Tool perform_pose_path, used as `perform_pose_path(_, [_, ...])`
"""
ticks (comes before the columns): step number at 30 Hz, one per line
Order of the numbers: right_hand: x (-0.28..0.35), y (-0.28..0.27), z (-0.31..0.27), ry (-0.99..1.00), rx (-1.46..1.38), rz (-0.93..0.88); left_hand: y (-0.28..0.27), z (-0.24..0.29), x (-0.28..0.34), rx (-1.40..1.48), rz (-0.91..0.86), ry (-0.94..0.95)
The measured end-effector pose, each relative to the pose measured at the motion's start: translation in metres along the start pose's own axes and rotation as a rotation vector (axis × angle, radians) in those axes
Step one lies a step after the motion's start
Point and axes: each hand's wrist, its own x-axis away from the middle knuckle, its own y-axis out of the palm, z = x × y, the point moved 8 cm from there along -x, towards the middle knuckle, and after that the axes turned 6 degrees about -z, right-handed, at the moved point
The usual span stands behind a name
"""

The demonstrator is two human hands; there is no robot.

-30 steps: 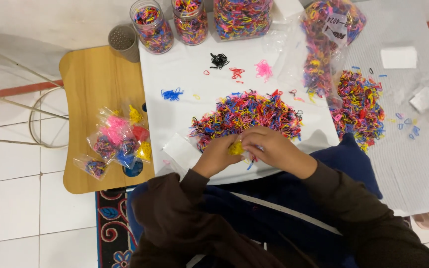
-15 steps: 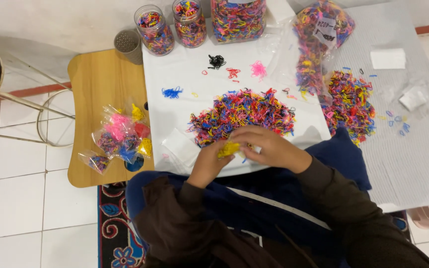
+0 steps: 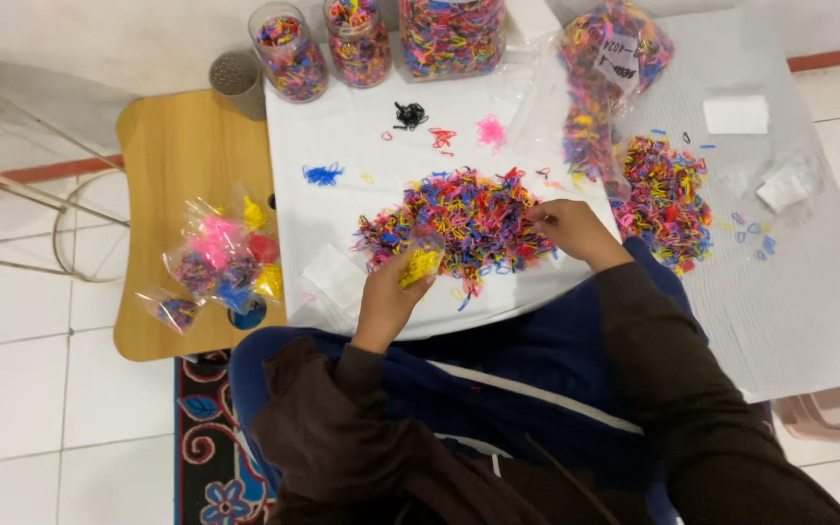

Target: The person sorts colorful rubber bands from a large pile on a white table into small clear plastic bags by color. They pick yellow bands and place them into a bag, then continue sorting other colors from the mixed pile.

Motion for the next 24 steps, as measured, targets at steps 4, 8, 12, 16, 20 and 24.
perform_pose_path(4, [-0.037, 0.052, 0.062, -0.007, 0.254, -0.086, 0.007, -0.006, -0.006, 0.021, 0.002, -0.002])
perform_pose_path(8, [-0.039, 0.07, 0.046, -0.022, 0.357, -0.262, 0.0, -0.022, -0.009, 0.018, 0.025, -0.078])
perform_pose_path(12, [-0.041, 0.044, 0.019, -0.071, 0.185, -0.083, -0.007, -0.007, 0.0, 0.034, 0.046, -0.062])
perform_pose_path(16, [-0.067, 0.046, 0.066, -0.009, 0.186, 0.065, -0.001, -0.017, 0.0, 0.04, 0.056, -0.071])
perform_pose_path(20, [-0.064, 0.062, 0.081, 0.031, 0.26, 0.029, 0.005, -0.014, -0.001, 0.035, 0.055, -0.055])
perform_pose_path(24, [-0.058, 0.056, 0.076, 0.009, 0.259, 0.066, 0.001, 0.018, 0.006, 0.058, 0.037, -0.029])
